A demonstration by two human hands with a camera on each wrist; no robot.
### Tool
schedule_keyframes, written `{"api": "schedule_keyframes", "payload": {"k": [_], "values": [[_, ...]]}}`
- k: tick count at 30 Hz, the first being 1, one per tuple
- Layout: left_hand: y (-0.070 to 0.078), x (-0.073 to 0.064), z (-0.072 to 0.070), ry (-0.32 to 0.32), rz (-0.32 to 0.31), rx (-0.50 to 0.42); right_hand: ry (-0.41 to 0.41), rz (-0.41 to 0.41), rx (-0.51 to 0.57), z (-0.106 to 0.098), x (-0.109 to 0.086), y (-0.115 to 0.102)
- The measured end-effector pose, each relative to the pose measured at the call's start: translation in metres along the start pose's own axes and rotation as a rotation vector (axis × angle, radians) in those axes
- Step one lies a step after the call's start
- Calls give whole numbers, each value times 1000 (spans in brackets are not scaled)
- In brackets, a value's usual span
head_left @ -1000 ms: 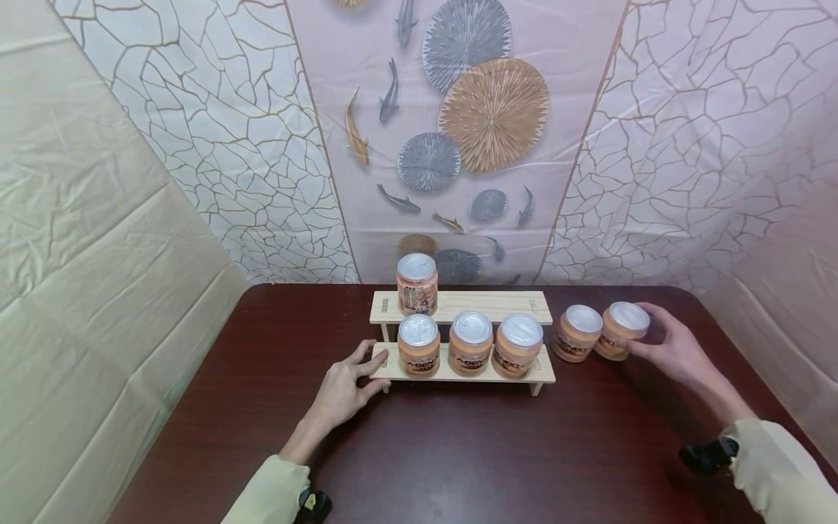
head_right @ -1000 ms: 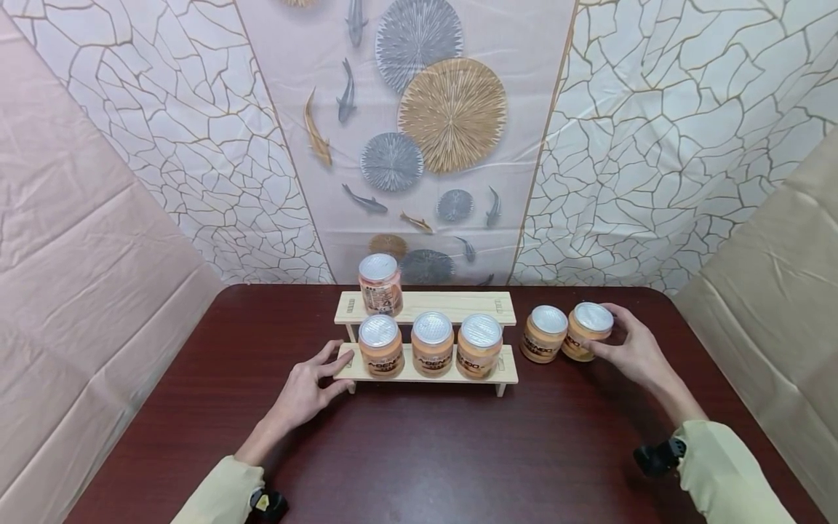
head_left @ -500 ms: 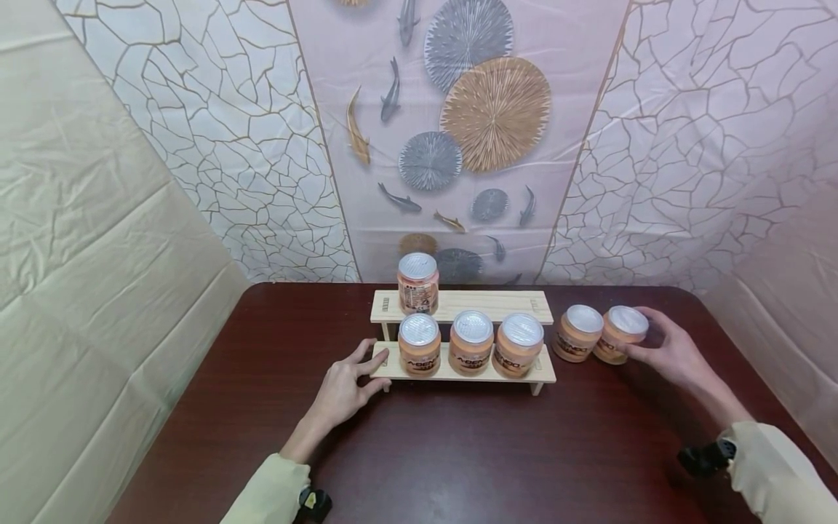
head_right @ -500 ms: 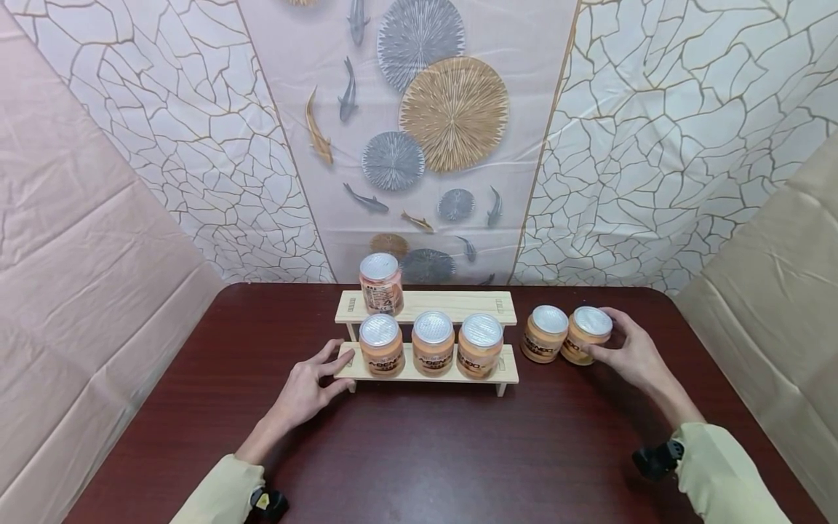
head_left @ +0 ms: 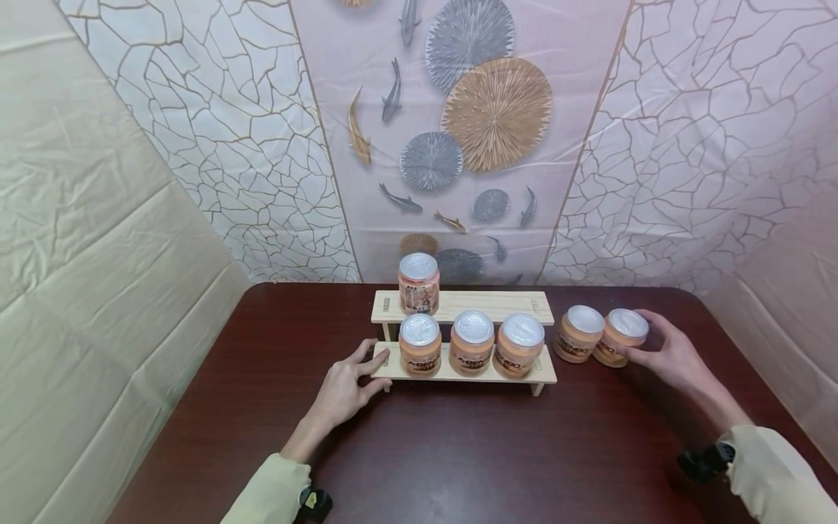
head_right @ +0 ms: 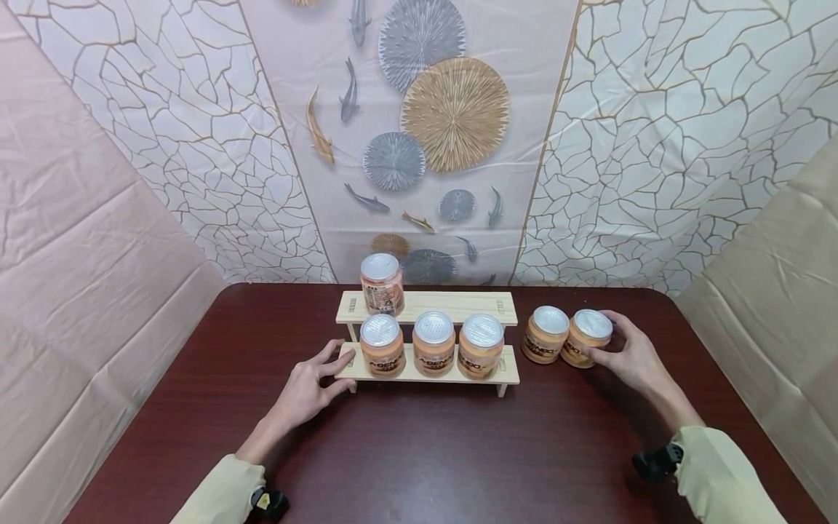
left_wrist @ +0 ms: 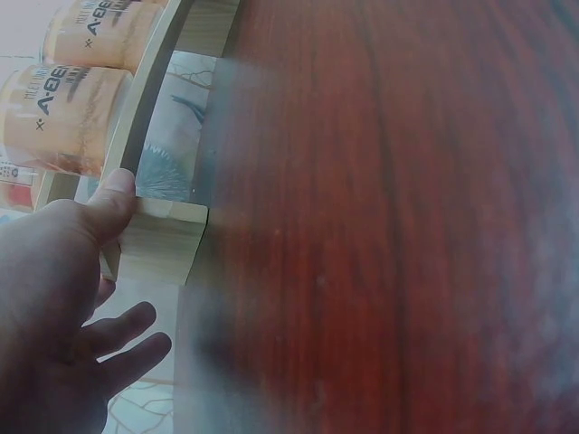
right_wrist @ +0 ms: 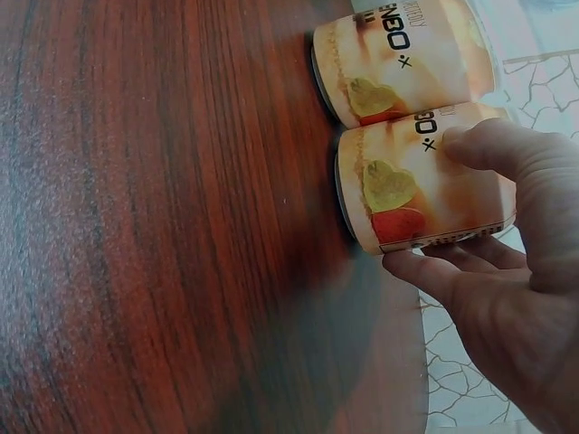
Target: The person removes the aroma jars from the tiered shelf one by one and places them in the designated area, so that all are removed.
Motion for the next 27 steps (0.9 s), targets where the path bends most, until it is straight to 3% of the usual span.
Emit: {"api": "schedule_keyframes", "payload": {"k": [8,13,20,27], "values": [[-1,-1,0,3,-2,2,1,-6,10,0,0,0],[0,0,0,-3,-6,1,3,1,-28,-10,3,-11],[0,0,1,10,5,3,44,-28,-2,-22,17,-55],[0,0,2,12,16,2,-29,-170,39,4,35,-117]]}}
Point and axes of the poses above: each hand's wrist, its own x-axis towards the middle knuckle, its own z-axis out of the palm, y = z × x, the point moved 3 cm from there along x, towards the middle knuckle, and after that the axes turned 5 degrees about z, right-handed, at the moved point
